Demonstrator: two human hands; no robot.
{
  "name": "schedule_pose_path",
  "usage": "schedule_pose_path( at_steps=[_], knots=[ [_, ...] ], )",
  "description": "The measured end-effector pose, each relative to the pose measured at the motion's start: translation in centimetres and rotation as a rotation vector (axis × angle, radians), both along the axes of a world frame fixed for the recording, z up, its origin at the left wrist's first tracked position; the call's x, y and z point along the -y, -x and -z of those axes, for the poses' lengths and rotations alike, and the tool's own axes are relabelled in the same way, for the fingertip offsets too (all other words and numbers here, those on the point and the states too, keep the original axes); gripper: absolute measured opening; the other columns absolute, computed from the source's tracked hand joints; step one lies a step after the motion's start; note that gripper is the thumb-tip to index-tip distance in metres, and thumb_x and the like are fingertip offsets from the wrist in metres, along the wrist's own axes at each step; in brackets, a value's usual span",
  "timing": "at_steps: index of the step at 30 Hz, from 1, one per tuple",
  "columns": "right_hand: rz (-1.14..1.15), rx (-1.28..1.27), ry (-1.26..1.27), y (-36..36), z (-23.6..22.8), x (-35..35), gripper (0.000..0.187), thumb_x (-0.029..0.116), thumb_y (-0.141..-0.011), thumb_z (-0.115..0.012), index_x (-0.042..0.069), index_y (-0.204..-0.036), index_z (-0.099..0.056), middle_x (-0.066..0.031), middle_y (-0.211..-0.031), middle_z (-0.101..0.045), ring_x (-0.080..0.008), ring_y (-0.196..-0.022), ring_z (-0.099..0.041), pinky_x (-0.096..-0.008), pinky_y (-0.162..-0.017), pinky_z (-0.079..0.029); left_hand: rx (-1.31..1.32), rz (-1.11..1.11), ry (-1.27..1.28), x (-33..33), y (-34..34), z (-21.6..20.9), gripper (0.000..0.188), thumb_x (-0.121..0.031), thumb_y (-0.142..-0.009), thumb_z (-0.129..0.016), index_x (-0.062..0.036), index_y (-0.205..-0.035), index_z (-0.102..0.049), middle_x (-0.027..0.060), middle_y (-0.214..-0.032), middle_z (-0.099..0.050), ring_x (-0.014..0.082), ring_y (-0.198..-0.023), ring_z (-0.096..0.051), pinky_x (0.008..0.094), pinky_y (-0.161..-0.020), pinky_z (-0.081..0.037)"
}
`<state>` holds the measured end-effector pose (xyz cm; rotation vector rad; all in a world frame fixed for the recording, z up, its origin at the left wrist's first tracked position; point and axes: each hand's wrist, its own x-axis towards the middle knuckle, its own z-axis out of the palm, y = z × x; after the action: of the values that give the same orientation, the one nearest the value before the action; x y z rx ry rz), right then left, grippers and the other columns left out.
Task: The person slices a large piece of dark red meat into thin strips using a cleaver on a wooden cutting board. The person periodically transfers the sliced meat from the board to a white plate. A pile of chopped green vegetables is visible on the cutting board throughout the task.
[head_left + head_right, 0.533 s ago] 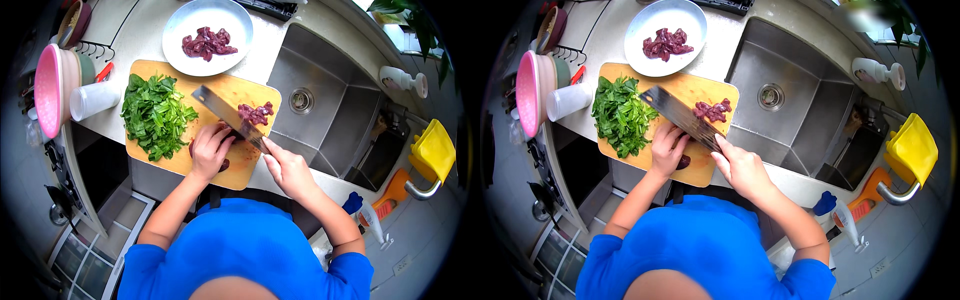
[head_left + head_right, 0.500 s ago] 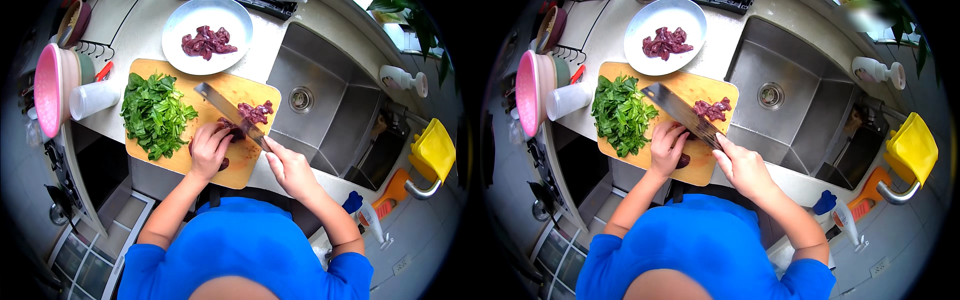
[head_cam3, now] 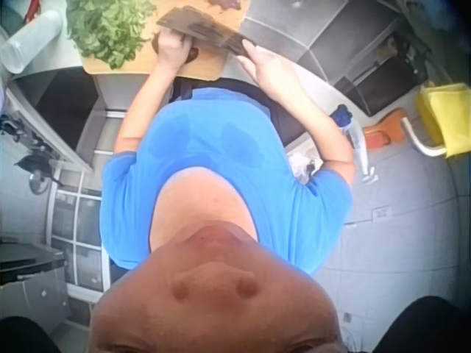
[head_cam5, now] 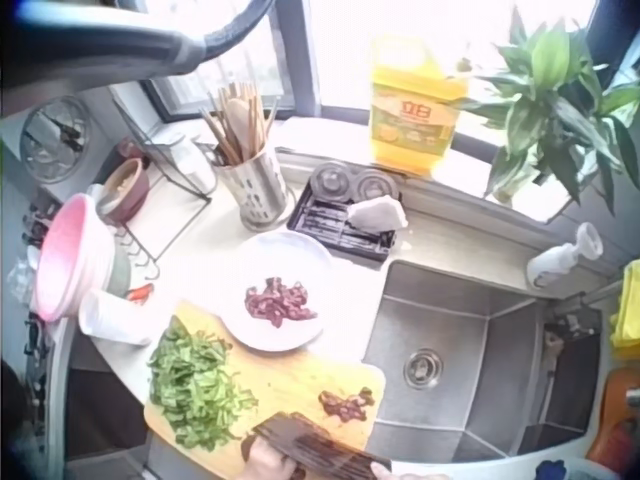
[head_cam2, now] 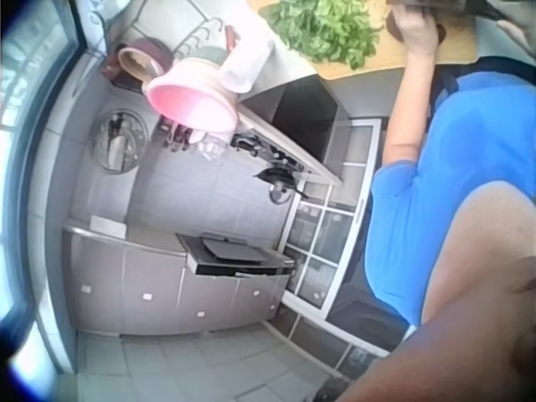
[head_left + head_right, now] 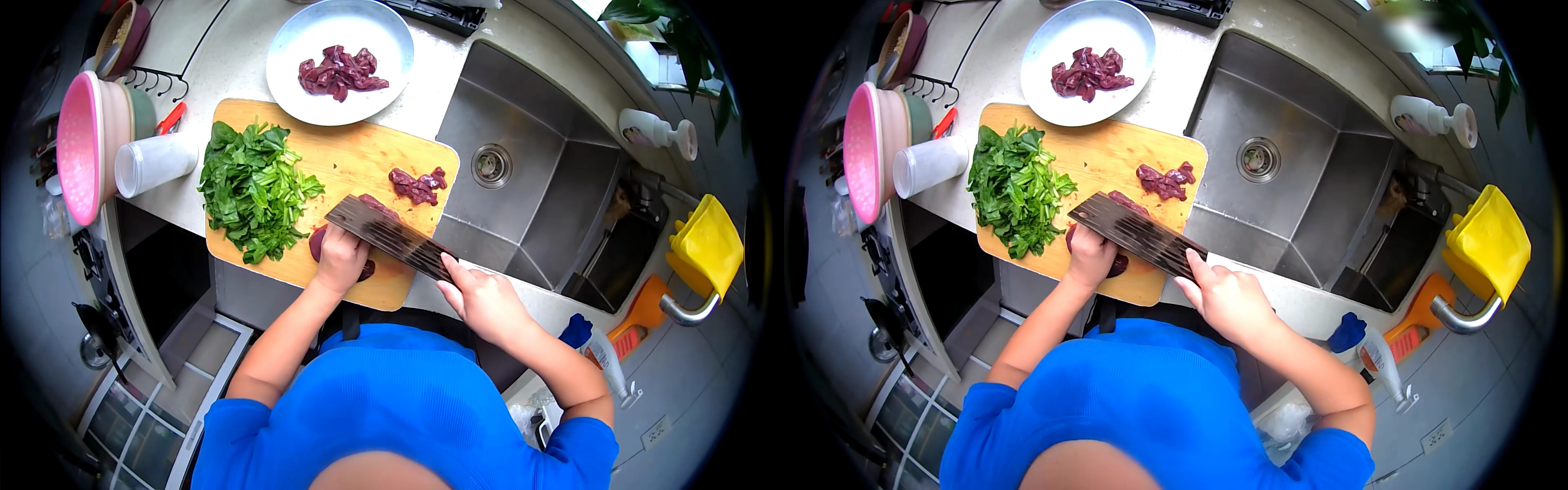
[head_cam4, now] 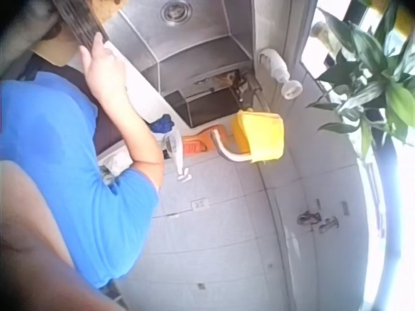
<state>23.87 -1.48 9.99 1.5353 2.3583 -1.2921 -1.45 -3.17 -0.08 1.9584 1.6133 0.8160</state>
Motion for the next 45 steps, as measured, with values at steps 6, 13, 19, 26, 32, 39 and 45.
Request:
schedule_pose_path(
  at_steps=[6, 13, 19, 26, 32, 39, 45],
  knots=[
    [-0.053, -0.01, -0.15, 5.7, 3.2, -1.4, 0.049, 0.037, -0.093, -0.058, 0.001, -0.124, -0.053, -0.0174, -0.068, -0.064, -0.0335, -0.06, -0.066, -0.0433, -0.052, -0.053, -0.028, -0.018, -0.022, 0.2, -0.5, 0.2, 0.033, 0.009, -0.066, -0.06, 0.0042, -0.097, -0.067, 0.0198, -0.098, -0.067, 0.0391, -0.093, -0.063, 0.0426, -0.085, -0.051],
    [-0.019, 0.071, -0.028, 0.6, 1.9, 2.1, 0.052, 0.037, -0.092, -0.06, 0.002, -0.129, -0.049, -0.0179, -0.068, -0.064, -0.0352, -0.061, -0.066, -0.0438, -0.055, -0.054, -0.026, -0.038, -0.029, 0.0, -0.3, -0.2, 0.032, 0.006, -0.069, -0.064, 0.0028, -0.101, -0.067, 0.0213, -0.103, -0.065, 0.0403, -0.098, -0.062, 0.0452, -0.092, -0.049],
    [0.018, -0.013, -0.054, 6.8, 3.5, -1.7, 0.042, 0.032, -0.095, -0.056, 0.001, -0.122, -0.056, -0.023, -0.082, -0.067, -0.0382, -0.07, -0.066, -0.046, -0.062, -0.054, -0.021, -0.021, -0.024, 0.1, -0.4, 0.2, 0.025, 0.002, -0.072, -0.065, 0.0014, -0.097, -0.069, 0.0195, -0.096, -0.066, 0.0376, -0.093, -0.062, 0.0448, -0.086, -0.049],
    [0.498, -0.299, 0.59, -0.6, 1.4, -2.5, 0.048, 0.042, -0.103, -0.038, 0.003, -0.08, -0.053, -0.0059, -0.055, -0.052, -0.0151, -0.047, -0.051, -0.0303, -0.048, -0.044, 0.229, -0.246, 0.001, -2.5, -0.9, -3.9, 0.014, -0.004, -0.078, -0.07, -0.0001, -0.091, -0.067, 0.0141, -0.092, -0.066, 0.0313, -0.089, -0.063, 0.0384, -0.081, -0.051],
    [0.532, -0.3, 0.486, -1.4, 1.8, -1.0, 0.05, 0.043, -0.103, -0.038, 0.003, -0.078, -0.055, -0.0044, -0.053, -0.049, -0.0123, -0.048, -0.049, -0.0297, -0.049, -0.044, 0.076, -0.208, 0.236, -3.5, -0.6, -3.6, 0.017, -0.002, -0.078, -0.067, 0.001, -0.095, -0.067, 0.0165, -0.095, -0.065, 0.0316, -0.089, -0.064, 0.0361, -0.079, -0.051],
    [0.096, -0.065, 0.036, 0.0, 1.0, 0.6, 0.042, 0.037, -0.098, -0.049, 0.005, -0.122, -0.06, -0.0227, -0.09, -0.069, -0.0403, -0.085, -0.066, -0.0485, -0.076, -0.053, 0.116, -0.149, 0.056, -1.1, -1.4, -1.6, 0.019, -0.001, -0.079, -0.065, 0.0017, -0.098, -0.067, 0.0194, -0.1, -0.064, 0.0375, -0.097, -0.06, 0.0419, -0.087, -0.049],
    [0.051, 0.078, 0.018, 6.4, 2.1, -0.9, 0.045, 0.039, -0.097, -0.05, 0.006, -0.127, -0.056, -0.0231, -0.084, -0.068, -0.0396, -0.081, -0.067, -0.0489, -0.073, -0.054, 0.116, -0.108, 0.11, -0.1, -1.2, -0.7, 0.026, 0.0, -0.08, -0.063, 0.0041, -0.106, -0.063, 0.0237, -0.104, -0.063, 0.0414, -0.1, -0.058, 0.0457, -0.087, -0.048]
  ],
)
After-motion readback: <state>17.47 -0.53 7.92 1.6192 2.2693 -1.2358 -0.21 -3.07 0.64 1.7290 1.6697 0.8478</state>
